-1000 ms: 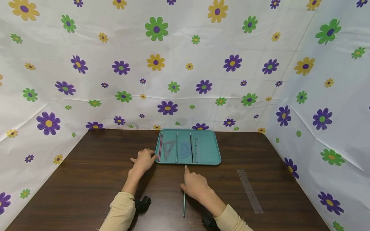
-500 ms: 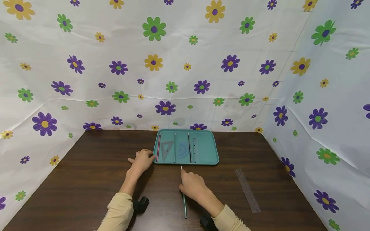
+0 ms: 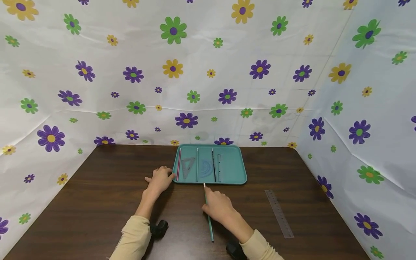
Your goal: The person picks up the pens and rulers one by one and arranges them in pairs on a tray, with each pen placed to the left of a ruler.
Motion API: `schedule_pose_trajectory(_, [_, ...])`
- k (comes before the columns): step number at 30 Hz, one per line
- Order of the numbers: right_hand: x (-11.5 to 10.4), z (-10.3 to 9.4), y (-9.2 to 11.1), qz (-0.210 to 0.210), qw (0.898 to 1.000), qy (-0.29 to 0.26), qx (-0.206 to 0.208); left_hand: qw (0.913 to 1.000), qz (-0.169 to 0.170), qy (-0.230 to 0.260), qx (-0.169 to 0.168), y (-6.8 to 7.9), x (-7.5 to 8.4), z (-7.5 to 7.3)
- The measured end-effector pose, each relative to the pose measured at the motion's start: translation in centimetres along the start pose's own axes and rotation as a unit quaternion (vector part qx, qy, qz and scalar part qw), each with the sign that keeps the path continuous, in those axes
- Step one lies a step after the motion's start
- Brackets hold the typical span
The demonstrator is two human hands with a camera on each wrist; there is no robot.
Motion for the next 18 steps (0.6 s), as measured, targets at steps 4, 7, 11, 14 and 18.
schedule_pose_trajectory(4, [0.3, -0.1, -0.1, 0.010, 0.999, -0.036, -0.012, 1.0000, 0.001, -0.003, 0.002, 0.0, -0.2, -0.2])
schedule_pose_trajectory(7, [0.4, -0.2, -0.1, 0.010, 0.999, -0.050, -0.012, 1.0000, 0.002, -0.005, 0.004, 0.0, -0.2, -0.2])
schedule_pose_trajectory(11, [0.2, -0.8, -0.2, 0.002, 0.998, -0.065, -0.007, 0.9999, -0.004, -0.008, 0.007, 0.0, -0.4, -0.4])
schedule_pose_trajectory(14, [0.3, -1.2, -0.2, 0.002, 0.998, -0.063, -0.008, 1.0000, -0.004, -0.006, 0.005, 0.0, -0.4, -0.3])
schedule_pose_trajectory(18, [0.6, -1.7, -0.2, 0.006, 0.998, -0.060, -0.016, 1.0000, -0.002, -0.002, 0.005, -0.1, -0.3, -0.1])
Point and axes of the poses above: each hand's wrist, its own y-axis away from the middle knuckle, its own z-axis out of the palm, x = y × z, the point moved 9 cm from there along -y, towards the middle knuckle
